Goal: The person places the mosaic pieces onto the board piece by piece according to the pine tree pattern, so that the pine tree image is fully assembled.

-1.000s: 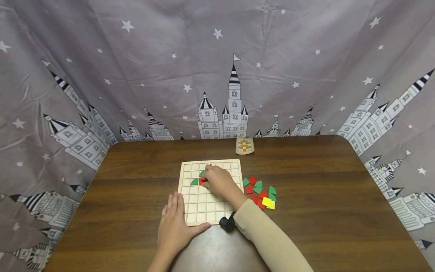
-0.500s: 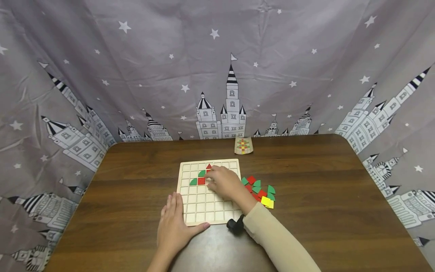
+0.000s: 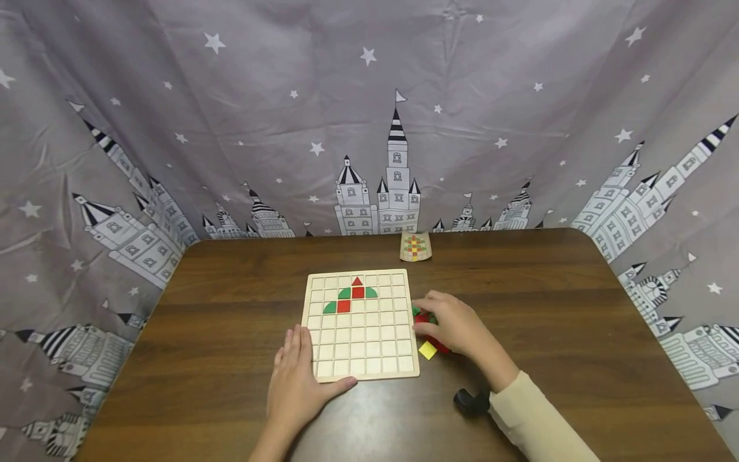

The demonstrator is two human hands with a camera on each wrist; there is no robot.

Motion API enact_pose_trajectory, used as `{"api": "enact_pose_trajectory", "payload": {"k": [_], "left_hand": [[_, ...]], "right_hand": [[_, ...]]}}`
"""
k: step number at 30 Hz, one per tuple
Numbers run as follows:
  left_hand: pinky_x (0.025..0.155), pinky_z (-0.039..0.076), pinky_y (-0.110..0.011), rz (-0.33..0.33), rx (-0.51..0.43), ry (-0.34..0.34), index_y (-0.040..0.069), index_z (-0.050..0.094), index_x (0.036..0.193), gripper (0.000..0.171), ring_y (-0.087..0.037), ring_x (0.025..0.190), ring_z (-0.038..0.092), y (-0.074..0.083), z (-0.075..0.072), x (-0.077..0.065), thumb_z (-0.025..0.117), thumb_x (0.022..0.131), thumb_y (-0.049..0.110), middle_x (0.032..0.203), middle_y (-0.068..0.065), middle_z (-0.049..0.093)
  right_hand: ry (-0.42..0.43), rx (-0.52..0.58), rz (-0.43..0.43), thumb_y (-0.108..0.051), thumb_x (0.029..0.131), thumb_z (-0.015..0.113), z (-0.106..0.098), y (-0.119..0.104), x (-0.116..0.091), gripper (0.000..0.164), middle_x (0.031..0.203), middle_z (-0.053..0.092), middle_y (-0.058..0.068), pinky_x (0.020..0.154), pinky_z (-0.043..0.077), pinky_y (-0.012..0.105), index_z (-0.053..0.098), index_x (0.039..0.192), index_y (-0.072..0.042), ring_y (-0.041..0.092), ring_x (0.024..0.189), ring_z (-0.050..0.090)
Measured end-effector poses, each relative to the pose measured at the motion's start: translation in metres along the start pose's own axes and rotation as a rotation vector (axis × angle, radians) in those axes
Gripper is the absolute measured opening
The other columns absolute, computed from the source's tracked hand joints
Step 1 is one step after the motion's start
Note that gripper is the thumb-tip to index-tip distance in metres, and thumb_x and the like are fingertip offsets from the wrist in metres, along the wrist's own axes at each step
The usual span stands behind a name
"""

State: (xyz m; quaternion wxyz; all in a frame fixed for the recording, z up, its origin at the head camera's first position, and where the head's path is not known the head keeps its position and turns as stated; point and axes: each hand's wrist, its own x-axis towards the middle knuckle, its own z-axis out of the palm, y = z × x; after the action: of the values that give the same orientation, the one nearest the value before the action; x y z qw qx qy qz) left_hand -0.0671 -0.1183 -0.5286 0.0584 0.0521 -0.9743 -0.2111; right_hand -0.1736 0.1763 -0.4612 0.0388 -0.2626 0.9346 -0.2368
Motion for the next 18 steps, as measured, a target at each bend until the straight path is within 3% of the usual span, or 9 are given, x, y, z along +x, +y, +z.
{"api": "enact_pose_trajectory", "payload": {"k": [6,11,18], "left_hand": [[0.124,0.019,-0.048,-0.002,0.001,-0.003,0.0,0.021,0.157,0.145,-0.032,0.155,0.014,0.0,0.0,0.001,0.057,0.054,0.096,0.166,-0.017,0.016],[0.124,0.019,-0.047,-0.007,-0.004,-0.003,0.0,0.021,0.157,0.145,-0.032,0.155,0.014,0.0,0.0,0.001,0.059,0.055,0.095,0.166,-0.017,0.017],[0.124,0.019,-0.048,-0.007,-0.007,-0.003,0.0,0.021,0.157,0.145,-0.032,0.155,0.014,0.0,0.0,0.001,0.06,0.054,0.095,0.166,-0.017,0.017]], "right_hand": [[-0.007,-0.059,0.038,-0.038,0.082,0.08,-0.007,0.028,-0.034,0.054,0.103,0.065,-0.006,0.071,0.048,0.025,0.068,0.127,-0.011,0.009,0.085,0.057],[-0.007,-0.092,0.055,-0.043,0.078,0.082,-0.008,0.039,-0.053,0.058,0.103,0.065,-0.006,0.072,0.049,0.027,0.07,0.125,-0.011,0.009,0.087,0.055],[0.017,-0.163,0.031,-0.037,0.079,0.082,-0.005,0.04,-0.063,0.04,0.099,0.064,-0.007,0.071,0.052,0.027,0.075,0.111,-0.015,0.007,0.083,0.055]]}}
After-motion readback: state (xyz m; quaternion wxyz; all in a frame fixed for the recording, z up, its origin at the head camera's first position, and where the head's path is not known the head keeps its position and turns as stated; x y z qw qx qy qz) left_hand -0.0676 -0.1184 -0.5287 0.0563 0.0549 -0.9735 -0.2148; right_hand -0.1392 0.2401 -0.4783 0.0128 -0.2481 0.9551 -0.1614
